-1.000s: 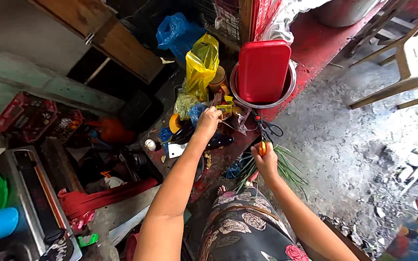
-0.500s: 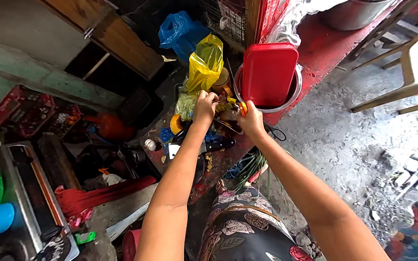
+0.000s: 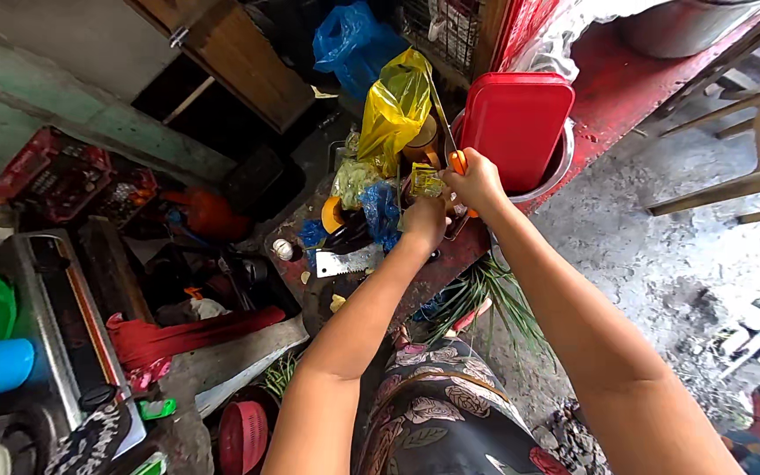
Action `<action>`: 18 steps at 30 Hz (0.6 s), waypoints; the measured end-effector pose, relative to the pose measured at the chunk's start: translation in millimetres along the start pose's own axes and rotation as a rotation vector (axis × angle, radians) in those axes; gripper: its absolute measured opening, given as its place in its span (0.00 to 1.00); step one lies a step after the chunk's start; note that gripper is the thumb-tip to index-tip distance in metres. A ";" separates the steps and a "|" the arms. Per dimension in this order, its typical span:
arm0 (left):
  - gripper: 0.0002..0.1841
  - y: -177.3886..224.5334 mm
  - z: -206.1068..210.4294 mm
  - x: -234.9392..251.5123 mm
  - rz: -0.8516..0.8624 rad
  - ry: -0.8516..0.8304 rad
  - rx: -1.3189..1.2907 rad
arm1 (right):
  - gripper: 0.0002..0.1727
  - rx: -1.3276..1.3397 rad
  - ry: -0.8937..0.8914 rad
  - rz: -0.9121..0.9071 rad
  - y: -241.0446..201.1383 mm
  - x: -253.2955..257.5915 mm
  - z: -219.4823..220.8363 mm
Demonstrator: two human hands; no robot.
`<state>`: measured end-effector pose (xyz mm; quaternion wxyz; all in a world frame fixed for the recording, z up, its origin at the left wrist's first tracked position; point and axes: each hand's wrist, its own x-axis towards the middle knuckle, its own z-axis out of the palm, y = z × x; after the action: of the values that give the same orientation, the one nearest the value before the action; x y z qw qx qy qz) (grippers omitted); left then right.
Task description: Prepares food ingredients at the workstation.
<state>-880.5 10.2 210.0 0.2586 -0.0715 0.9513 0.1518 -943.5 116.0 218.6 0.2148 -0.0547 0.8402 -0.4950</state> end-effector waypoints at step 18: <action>0.29 -36.5 21.7 -20.4 0.151 0.174 -0.689 | 0.26 0.239 0.157 -0.115 94.8 -150.6 20.9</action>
<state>-845.0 -16.0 193.5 0.1254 -0.0967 0.8654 0.4753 -787.6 192.8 175.0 0.1248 -0.0380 0.7848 -0.6059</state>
